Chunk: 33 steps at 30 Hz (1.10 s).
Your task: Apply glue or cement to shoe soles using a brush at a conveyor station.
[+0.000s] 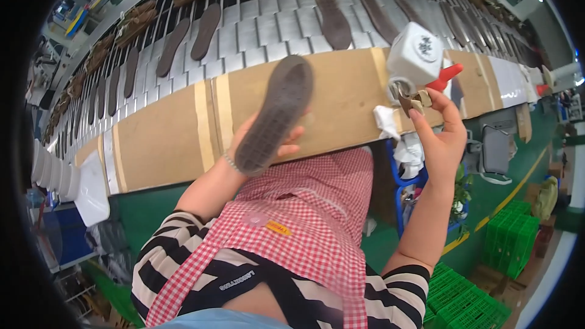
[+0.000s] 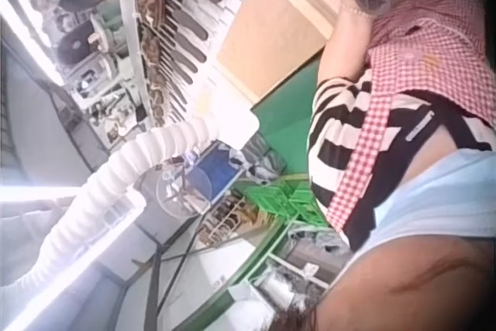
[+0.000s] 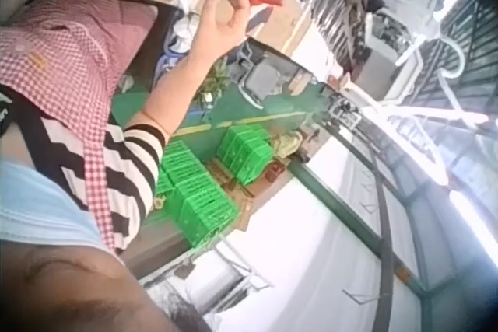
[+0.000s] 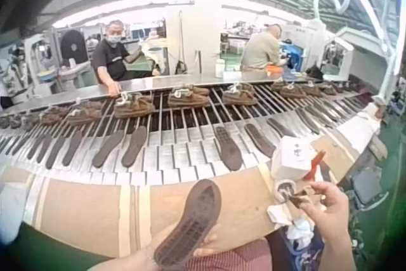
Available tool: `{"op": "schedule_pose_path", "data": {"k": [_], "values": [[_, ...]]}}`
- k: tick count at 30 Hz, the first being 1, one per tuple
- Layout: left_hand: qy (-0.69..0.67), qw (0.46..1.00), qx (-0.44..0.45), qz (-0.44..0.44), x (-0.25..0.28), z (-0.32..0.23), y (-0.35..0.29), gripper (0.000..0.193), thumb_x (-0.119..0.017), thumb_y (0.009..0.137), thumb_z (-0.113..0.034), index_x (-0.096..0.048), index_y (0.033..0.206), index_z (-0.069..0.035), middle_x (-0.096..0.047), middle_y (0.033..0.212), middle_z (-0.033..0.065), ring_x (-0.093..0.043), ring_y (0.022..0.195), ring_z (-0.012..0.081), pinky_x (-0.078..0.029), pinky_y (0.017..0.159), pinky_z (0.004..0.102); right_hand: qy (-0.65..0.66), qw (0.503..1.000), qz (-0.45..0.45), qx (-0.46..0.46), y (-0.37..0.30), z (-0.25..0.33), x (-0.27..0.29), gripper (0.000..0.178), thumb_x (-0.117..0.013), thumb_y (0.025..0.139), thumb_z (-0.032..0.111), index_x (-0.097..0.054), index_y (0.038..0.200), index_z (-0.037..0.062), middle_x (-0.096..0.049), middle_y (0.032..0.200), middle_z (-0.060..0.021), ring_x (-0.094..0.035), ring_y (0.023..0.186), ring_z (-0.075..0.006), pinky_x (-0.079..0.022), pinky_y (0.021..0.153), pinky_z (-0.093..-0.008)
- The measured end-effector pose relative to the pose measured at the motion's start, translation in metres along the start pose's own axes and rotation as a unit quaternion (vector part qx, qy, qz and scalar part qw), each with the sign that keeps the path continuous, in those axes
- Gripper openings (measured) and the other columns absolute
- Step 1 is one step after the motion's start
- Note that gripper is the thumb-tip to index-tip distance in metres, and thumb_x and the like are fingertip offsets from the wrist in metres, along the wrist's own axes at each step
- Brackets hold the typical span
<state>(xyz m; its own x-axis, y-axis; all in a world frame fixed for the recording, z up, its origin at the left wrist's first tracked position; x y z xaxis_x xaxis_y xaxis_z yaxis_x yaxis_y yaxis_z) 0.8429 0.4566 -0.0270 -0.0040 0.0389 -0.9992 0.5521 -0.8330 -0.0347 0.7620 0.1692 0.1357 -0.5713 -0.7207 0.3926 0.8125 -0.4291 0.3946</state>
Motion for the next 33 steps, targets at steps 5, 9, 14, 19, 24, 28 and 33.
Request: {"op": "schedule_pose_path", "data": {"k": [5, 9, 14, 19, 24, 28, 33], "values": [[-0.015, 0.995, 0.081, 0.055, -0.017, 0.044, 0.003, 0.054, -0.035, 0.109, -0.033, -0.035, 0.153, -0.001, -0.037, 0.156, 0.0205, -0.054, 0.129, 0.0421, -0.051, 0.100, 0.0627, -0.098, 0.972, 0.078, 0.196, -0.024, 0.083, -0.061, 0.047, -0.077, 0.068, -0.004, -0.071, 0.113, 0.0080, -0.070, 0.111, -0.0118, -0.060, 0.122, -0.0303, -0.046, 0.102, -0.0377], [0.035, 0.993, 0.099, 0.052, -0.018, 0.057, -0.006, 0.054, -0.035, 0.109, -0.034, -0.037, 0.151, 0.000, -0.047, 0.148, 0.0217, -0.053, 0.128, 0.0451, -0.052, 0.098, 0.0636, -0.143, 0.931, 0.159, 0.297, -0.047, 0.103, -0.092, 0.050, -0.075, 0.067, -0.007, -0.070, 0.114, 0.0062, -0.070, 0.114, -0.0105, -0.059, 0.123, -0.0339, -0.048, 0.098, -0.0414], [0.058, 0.992, 0.101, 0.041, -0.025, 0.060, -0.009, 0.055, -0.035, 0.109, -0.037, -0.041, 0.148, 0.000, -0.052, 0.143, 0.0234, -0.054, 0.127, 0.0467, -0.051, 0.098, 0.0637, -0.151, 0.921, 0.153, 0.325, -0.054, 0.106, -0.104, 0.052, -0.076, 0.062, -0.006, -0.071, 0.112, 0.0073, -0.071, 0.107, -0.0073, -0.059, 0.120, -0.0360, -0.049, 0.095, -0.0435], [0.088, 0.992, 0.088, -0.007, -0.026, 0.060, -0.005, 0.054, -0.036, 0.109, -0.039, -0.042, 0.147, -0.002, -0.055, 0.138, 0.0232, -0.057, 0.124, 0.0447, -0.053, 0.097, 0.0617, -0.144, 0.918, 0.184, 0.321, -0.064, 0.107, -0.111, 0.053, -0.076, 0.061, -0.006, -0.070, 0.112, 0.0071, -0.071, 0.104, -0.0080, -0.060, 0.117, -0.0353, -0.047, 0.097, -0.0463], [0.027, 0.998, 0.047, -0.031, -0.032, 0.056, 0.004, 0.048, -0.037, 0.109, -0.037, -0.050, 0.141, -0.004, -0.062, 0.130, 0.0165, -0.066, 0.112, 0.0298, -0.059, 0.090, 0.0476, -0.110, 0.924, 0.194, 0.310, -0.076, 0.106, -0.121, 0.046, -0.076, 0.061, 0.003, -0.072, 0.107, 0.0080, -0.070, 0.101, -0.0040, -0.062, 0.112, -0.0304, -0.046, 0.096, -0.0490], [0.074, 0.994, 0.028, -0.072, -0.030, 0.054, 0.006, 0.042, -0.038, 0.109, -0.034, -0.055, 0.135, -0.006, -0.067, 0.121, 0.0116, -0.069, 0.101, 0.0229, -0.061, 0.083, 0.0364, -0.094, 0.921, 0.219, 0.310, -0.086, 0.109, -0.129, 0.045, -0.077, 0.062, 0.004, -0.073, 0.106, 0.0084, -0.070, 0.103, -0.0034, -0.063, 0.112, -0.0287, -0.045, 0.098, -0.0500], [0.026, 0.999, 0.022, -0.033, -0.024, 0.050, 0.015, 0.039, -0.038, 0.109, -0.031, -0.058, 0.129, -0.005, -0.067, 0.116, 0.0120, -0.069, 0.097, 0.0221, -0.060, 0.080, 0.0349, -0.061, 0.909, 0.256, 0.323, -0.097, 0.118, -0.138, 0.040, -0.077, 0.063, 0.006, -0.073, 0.103, 0.0088, -0.071, 0.100, -0.0028, -0.063, 0.111, -0.0270, -0.044, 0.100, -0.0503]]}}
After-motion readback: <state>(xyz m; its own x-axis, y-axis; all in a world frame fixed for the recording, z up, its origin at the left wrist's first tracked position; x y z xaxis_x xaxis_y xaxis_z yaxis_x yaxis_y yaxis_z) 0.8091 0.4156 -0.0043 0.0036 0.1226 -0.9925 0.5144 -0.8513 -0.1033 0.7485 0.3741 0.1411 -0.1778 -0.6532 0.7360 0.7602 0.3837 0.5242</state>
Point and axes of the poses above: each hand's wrist, its own y-axis towards the middle knuckle, its own x-axis out of the back of the hand, z = x × y, the point moved 9 cm from there along y, towards the middle knuckle
